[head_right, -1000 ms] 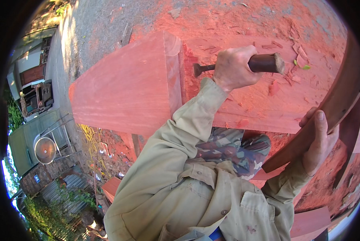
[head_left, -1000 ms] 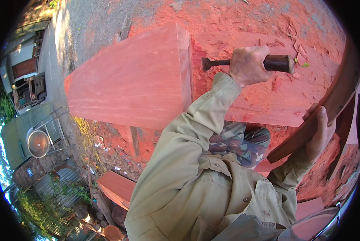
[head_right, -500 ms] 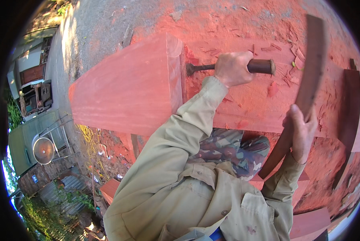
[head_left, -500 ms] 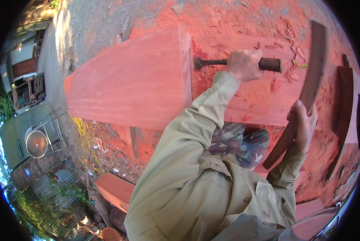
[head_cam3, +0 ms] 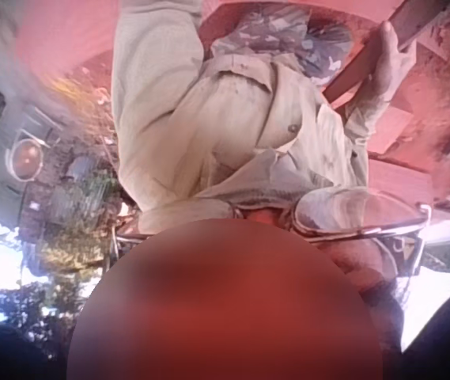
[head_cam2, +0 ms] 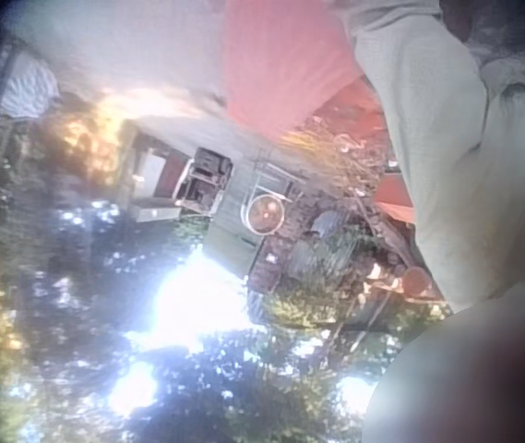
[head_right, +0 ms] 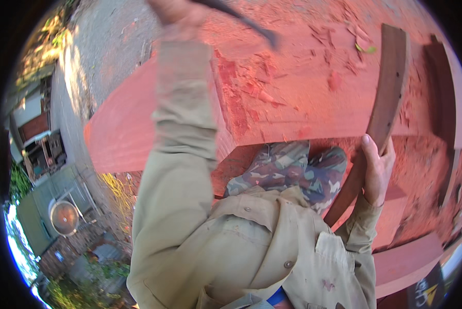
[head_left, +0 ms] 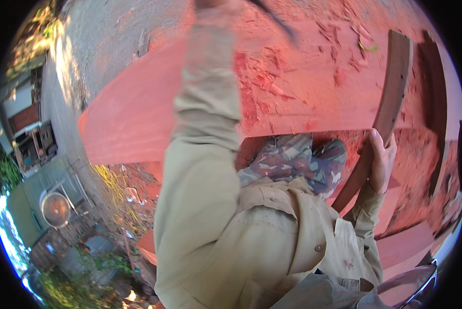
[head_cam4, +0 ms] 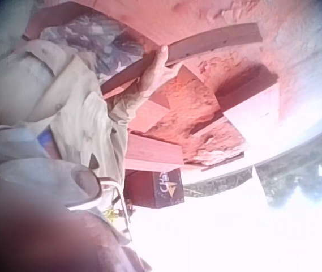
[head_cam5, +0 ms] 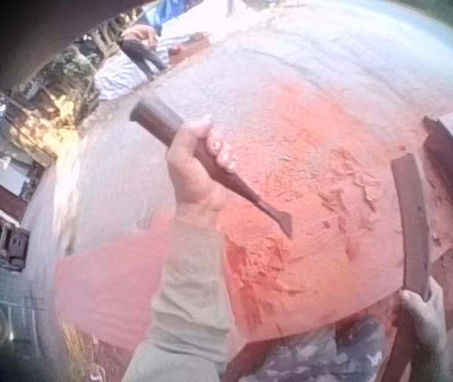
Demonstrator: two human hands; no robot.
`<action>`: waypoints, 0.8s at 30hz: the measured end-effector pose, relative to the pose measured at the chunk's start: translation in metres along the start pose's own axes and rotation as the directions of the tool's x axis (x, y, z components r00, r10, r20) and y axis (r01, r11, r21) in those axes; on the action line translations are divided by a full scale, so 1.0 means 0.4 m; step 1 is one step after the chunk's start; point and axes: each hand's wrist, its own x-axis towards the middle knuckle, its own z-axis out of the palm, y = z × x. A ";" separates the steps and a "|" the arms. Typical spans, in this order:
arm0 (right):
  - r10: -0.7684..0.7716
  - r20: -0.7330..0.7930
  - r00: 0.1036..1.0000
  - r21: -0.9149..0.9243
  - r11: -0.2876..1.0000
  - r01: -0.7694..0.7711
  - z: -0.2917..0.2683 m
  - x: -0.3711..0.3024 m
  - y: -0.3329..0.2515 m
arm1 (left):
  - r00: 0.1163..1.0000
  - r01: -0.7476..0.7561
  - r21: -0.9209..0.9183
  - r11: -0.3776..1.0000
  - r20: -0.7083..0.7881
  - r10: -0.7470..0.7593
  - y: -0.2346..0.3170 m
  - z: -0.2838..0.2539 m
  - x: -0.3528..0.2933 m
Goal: The person uses a chisel and a wooden mallet to carve a large red-painted wooden block. They repeatedly strike the chisel to remove wood shavings and shape the block's edge.
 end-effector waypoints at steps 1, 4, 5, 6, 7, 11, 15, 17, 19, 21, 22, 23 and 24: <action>0.031 0.001 1.000 0.014 0.999 -0.031 -0.001 -0.014 0.013 | 0.995 -0.069 0.317 0.946 -0.047 0.089 0.026 -0.013 -0.020; 0.009 0.030 0.999 -0.026 1.000 -0.008 0.001 -0.050 0.043 | 0.989 -0.115 0.796 0.594 0.036 0.143 0.002 -0.058 -0.095; 0.014 0.041 0.999 -0.050 0.999 -0.012 0.003 -0.062 0.050 | 0.993 -0.102 0.846 0.524 0.051 0.111 -0.030 -0.069 -0.124; 0.047 0.048 0.998 -0.071 0.997 -0.044 0.002 -0.074 0.054 | 0.995 -0.091 0.888 0.450 0.062 0.079 -0.061 -0.079 -0.150; 0.029 0.053 0.998 -0.090 0.996 -0.024 0.002 -0.087 0.058 | 0.987 -0.159 0.872 0.463 0.136 0.083 -0.091 -0.083 -0.179; -0.051 0.021 0.998 -0.126 0.991 0.054 -0.010 -0.143 0.059 | 0.941 -0.332 0.780 0.530 0.312 0.130 -0.191 -0.027 -0.272; -0.034 -0.006 0.999 -0.104 0.994 0.034 -0.033 -0.187 0.056 | 0.963 -0.141 0.081 0.987 0.243 0.117 -0.105 0.034 -0.229; -0.047 -0.050 0.998 -0.089 0.995 0.043 -0.037 -0.200 0.059 | 0.998 -0.027 -0.105 0.994 0.047 0.032 -0.032 0.044 -0.198; -0.046 -0.083 0.995 -0.049 0.998 0.042 -0.038 -0.205 0.065 | 0.982 -0.179 0.388 0.904 0.122 0.143 0.014 0.036 -0.194; -0.033 -0.059 0.998 -0.027 0.999 0.031 -0.035 -0.206 0.070 | 0.979 -0.203 0.801 0.564 0.168 0.115 0.023 0.003 -0.215; 0.011 -0.067 0.998 -0.028 1.000 -0.013 -0.034 -0.206 0.072 | 0.985 -0.170 0.856 0.487 0.165 0.054 0.000 -0.014 -0.228; -0.019 -0.041 0.999 -0.026 1.000 0.018 -0.032 -0.206 0.075 | 0.987 -0.145 0.904 0.403 0.161 -0.007 -0.025 -0.036 -0.239; -0.025 -0.033 0.999 -0.028 0.999 0.024 -0.030 -0.209 0.077 | 0.982 -0.141 0.924 0.356 0.176 -0.067 -0.053 -0.059 -0.250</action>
